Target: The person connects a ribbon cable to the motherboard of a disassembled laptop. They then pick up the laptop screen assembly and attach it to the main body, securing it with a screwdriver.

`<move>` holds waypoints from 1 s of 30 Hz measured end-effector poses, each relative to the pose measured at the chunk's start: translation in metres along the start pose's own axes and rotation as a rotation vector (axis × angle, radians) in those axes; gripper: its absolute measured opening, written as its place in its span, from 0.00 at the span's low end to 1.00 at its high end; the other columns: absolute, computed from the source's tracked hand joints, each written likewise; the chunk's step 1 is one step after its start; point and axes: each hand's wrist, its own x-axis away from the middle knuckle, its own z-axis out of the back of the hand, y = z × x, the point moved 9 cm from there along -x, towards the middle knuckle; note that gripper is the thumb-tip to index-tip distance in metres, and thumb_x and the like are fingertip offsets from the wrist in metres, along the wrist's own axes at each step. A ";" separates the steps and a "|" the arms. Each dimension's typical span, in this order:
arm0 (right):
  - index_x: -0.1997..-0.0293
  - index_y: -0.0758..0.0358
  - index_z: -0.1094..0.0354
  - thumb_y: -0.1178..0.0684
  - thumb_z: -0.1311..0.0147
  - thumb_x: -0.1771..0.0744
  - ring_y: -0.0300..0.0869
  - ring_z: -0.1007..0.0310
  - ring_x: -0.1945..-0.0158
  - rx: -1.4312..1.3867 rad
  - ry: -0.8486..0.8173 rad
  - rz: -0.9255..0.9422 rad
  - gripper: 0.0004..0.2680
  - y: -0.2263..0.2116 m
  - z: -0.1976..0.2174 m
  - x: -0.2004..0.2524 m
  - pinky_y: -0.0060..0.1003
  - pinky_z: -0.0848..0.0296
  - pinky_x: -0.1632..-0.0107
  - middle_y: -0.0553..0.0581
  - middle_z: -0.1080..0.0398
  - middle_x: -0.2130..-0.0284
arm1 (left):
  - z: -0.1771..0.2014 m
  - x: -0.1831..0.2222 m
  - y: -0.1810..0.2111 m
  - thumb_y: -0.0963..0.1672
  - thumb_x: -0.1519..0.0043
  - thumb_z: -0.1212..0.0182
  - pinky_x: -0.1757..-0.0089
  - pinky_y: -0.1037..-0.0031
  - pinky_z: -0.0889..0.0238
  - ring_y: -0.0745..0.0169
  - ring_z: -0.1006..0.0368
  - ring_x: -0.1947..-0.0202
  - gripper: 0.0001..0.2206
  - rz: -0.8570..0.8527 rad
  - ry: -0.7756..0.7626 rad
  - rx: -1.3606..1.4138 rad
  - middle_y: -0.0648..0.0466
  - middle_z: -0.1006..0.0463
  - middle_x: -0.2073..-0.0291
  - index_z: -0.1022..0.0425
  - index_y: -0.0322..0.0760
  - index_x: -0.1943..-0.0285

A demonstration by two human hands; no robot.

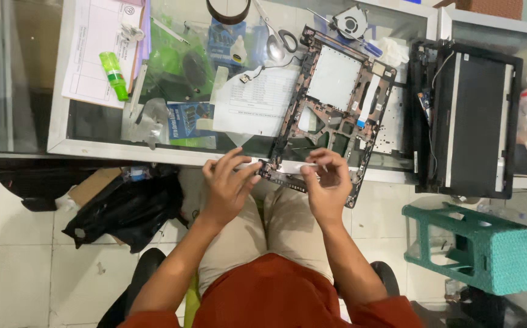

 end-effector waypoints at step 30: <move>0.67 0.67 0.28 0.59 0.45 0.34 0.41 0.32 0.83 0.127 -0.036 -0.230 0.03 -0.024 0.034 0.050 0.33 0.31 0.74 0.59 0.28 0.85 | -0.042 -0.068 -0.047 0.47 0.41 0.37 0.64 0.67 0.40 0.59 0.30 0.69 0.04 0.036 -0.159 -0.364 0.61 0.31 0.71 0.25 0.50 0.63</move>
